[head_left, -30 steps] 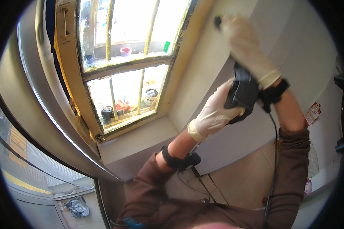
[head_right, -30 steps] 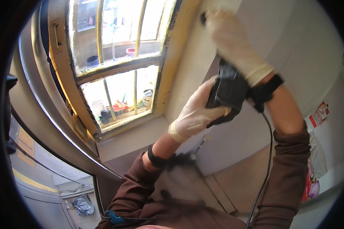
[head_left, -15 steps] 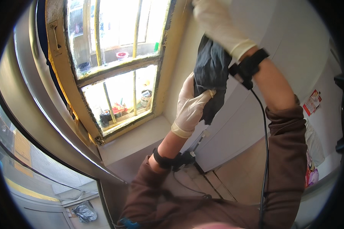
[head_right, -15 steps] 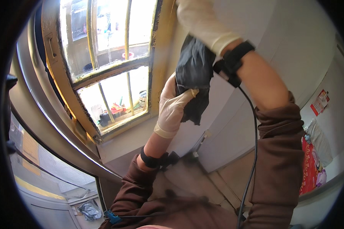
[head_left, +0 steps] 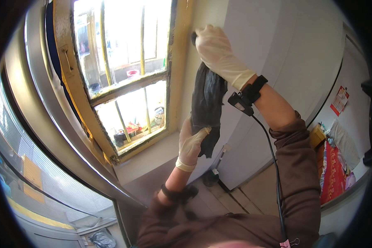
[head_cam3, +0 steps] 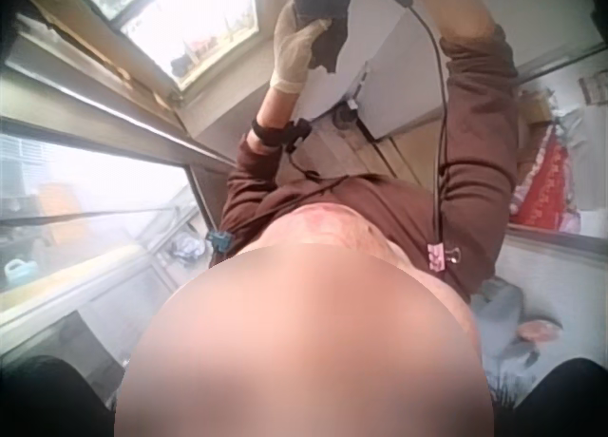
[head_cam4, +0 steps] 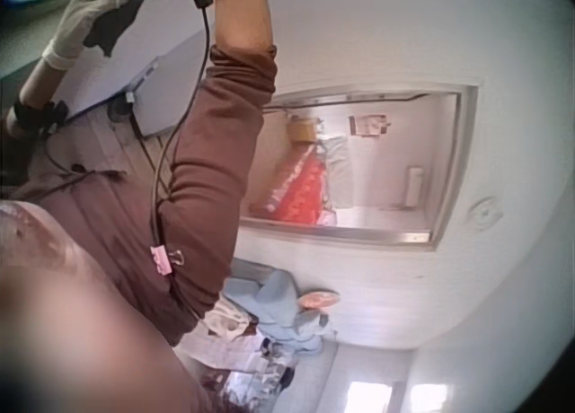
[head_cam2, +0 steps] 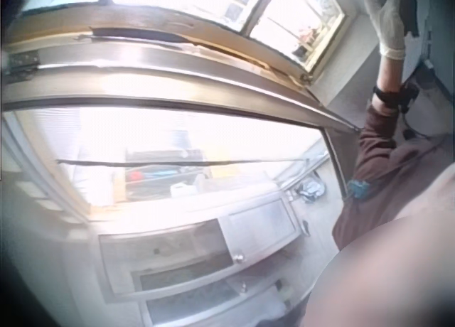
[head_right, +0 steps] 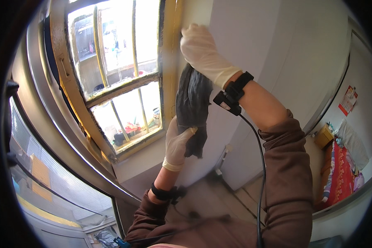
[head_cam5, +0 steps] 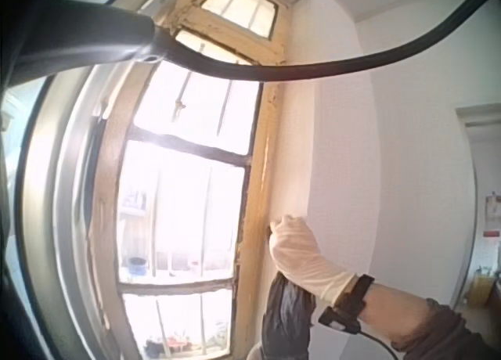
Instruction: The person wipes a window frame and adjacent wall with a dark cloth, then rinses the cloth in a red bucket of water and wrings it out. The person continues wiping the window frame and nearby surfaces.
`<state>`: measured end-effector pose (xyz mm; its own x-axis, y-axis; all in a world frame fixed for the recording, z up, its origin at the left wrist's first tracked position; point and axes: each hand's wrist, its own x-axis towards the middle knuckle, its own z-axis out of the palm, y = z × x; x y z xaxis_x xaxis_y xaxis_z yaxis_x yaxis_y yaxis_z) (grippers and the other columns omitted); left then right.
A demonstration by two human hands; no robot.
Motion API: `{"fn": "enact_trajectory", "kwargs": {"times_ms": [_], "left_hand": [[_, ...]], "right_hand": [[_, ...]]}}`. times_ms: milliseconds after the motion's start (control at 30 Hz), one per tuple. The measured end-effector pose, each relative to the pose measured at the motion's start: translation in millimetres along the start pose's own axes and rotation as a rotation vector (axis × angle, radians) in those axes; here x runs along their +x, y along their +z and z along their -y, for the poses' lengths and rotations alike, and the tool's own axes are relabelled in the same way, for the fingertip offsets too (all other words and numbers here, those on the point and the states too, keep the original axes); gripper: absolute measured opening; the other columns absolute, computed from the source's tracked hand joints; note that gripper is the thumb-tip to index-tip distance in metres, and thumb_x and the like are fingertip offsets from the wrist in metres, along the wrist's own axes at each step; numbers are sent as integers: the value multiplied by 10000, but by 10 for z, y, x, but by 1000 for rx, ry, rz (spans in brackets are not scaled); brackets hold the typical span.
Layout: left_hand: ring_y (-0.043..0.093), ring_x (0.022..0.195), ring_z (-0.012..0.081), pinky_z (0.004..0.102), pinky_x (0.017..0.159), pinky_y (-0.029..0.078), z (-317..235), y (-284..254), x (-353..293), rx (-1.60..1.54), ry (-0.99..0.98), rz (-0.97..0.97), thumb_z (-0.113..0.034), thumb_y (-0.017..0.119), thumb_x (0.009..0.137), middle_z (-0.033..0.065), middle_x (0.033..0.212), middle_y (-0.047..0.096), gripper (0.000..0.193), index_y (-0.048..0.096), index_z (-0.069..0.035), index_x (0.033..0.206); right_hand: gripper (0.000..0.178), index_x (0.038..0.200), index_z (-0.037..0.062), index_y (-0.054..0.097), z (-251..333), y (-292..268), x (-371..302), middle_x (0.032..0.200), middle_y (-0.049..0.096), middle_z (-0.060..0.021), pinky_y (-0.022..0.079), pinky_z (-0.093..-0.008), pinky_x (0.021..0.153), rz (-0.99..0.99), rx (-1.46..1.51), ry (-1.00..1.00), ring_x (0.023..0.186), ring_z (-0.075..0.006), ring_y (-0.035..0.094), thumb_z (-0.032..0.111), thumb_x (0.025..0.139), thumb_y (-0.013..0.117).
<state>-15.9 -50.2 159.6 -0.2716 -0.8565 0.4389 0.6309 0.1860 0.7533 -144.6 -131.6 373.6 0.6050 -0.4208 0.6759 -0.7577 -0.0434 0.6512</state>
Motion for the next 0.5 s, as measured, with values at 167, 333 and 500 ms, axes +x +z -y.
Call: {"fn": "enact_trajectory", "kwargs": {"times_ms": [167,333,500], "left_hand": [[629,1045,145,280,907,509,70,-66,-171,10,-146,181,24,684,855,94,1147,664,466,544,61,1298],[625,1038,142,285,918,506,74,57,-148,-5,-135,195,60,665,834,95,1152,648,563,478,61,1365],[605,1042,150,287,917,489,-324,578,517,48,75,255,3,636,878,93,1178,628,510,482,53,1362]], "right_hand": [[136,915,-23,647,644,238,-794,886,595,-184,479,-417,790,457,325,-170,851,-313,562,57,861,552],[229,1057,2,675,250,362,-1027,967,640,-179,469,-450,881,-172,720,239,950,-353,611,40,869,551],[226,982,-28,645,-1399,154,-10,1077,649,-218,469,-474,853,-924,-34,399,895,-423,592,-39,777,550]]}}
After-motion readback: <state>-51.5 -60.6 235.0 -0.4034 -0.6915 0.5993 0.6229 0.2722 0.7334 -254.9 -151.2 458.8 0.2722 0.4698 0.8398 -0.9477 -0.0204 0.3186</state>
